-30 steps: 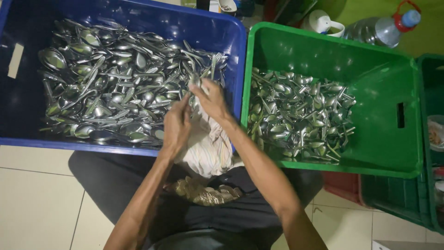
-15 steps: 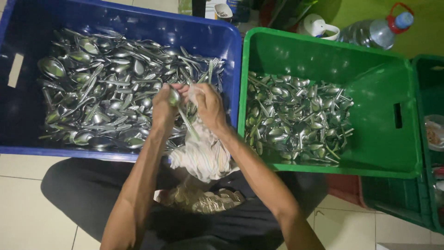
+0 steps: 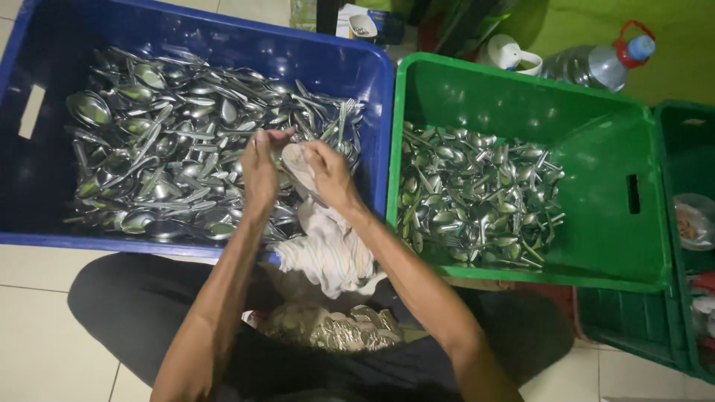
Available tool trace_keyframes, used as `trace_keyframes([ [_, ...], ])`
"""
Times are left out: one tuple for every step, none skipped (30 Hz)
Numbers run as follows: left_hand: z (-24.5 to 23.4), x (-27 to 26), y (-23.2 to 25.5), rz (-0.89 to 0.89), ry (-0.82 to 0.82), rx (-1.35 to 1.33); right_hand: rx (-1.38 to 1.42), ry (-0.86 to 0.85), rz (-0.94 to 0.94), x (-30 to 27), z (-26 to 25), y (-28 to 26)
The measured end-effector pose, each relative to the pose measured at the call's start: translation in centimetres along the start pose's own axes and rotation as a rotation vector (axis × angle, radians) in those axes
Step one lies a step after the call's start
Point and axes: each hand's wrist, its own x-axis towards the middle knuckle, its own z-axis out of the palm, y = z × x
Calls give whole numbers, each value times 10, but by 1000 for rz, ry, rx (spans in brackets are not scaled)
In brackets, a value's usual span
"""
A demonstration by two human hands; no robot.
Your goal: Wiping metal spoons with a cloth and transferring them between bins.
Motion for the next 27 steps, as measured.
trace_keyframes([
  [2, 2, 0, 5, 2, 0, 1, -1, -5, -1, 6, -3],
  [6, 2, -1, 20, -8, 38, 78, -27, 155, -4, 11, -4],
  [10, 3, -2, 36, -18, 75, 156, -54, 315, -6, 16, -6],
  [12, 0, 7, 37, -22, 76, 158, -50, 314, 2, 18, 9],
  [15, -2, 15, 42, -41, 126, 144, -45, 345, 11, 19, 24],
  [19, -6, 23, 44, -66, 176, 131, -35, 381, 18, 20, 40],
  [19, -6, 21, 42, -75, 177, 134, -26, 384, 17, 18, 36],
  [20, -7, 19, 5, -62, 165, 222, -78, 338, 16, 16, 32],
  [20, -8, 16, -33, -48, 154, 310, -129, 291, 15, 13, 28],
  [17, -1, 9, -32, -51, 152, 308, -126, 290, 9, 13, 24],
  [13, 6, 2, -46, -15, 113, 317, -195, 299, 3, 13, 20],
  [8, 12, -5, -59, 26, 74, 324, -268, 308, -2, 14, 16],
  [3, 15, -6, -58, 27, 70, 320, -269, 307, -7, 10, 9],
  [-4, 18, -7, -62, 54, 80, 288, -313, 308, -12, 7, 0],
  [-10, 22, -8, -66, 80, 89, 255, -358, 309, -16, 5, -8],
  [-18, 29, -20, -69, 75, 89, 255, -353, 312, -18, 7, -2],
  [-26, 37, -32, -93, 102, 12, 203, -330, 306, -19, 9, 3],
  [-34, 44, -45, -116, 136, -67, 149, -313, 298, -21, 10, 9],
  [-26, 38, -38, -117, 138, -70, 145, -315, 299, -21, 10, 9],
  [-21, 34, -29, -179, 112, -188, 162, -287, 327, -18, 13, 7],
  [-16, 30, -20, -240, 85, -306, 178, -259, 354, -16, 15, 6],
  [-8, 21, -17, -241, 92, -304, 180, -266, 356, -14, 18, 3],
  [0, 11, -14, -265, 82, -221, 148, -226, 337, -13, 22, 1],
  [12, 0, -12, -292, 67, -142, 111, -183, 320, -13, 22, -1],
  [5, 5, -39, -296, 71, -145, 108, -187, 324, -16, 14, 2],
  [0, 12, -66, -323, 73, -120, 119, -125, 280, -15, 5, 4],
  [-4, 19, -92, -349, 75, -95, 131, -64, 235, -15, -5, 6],
])
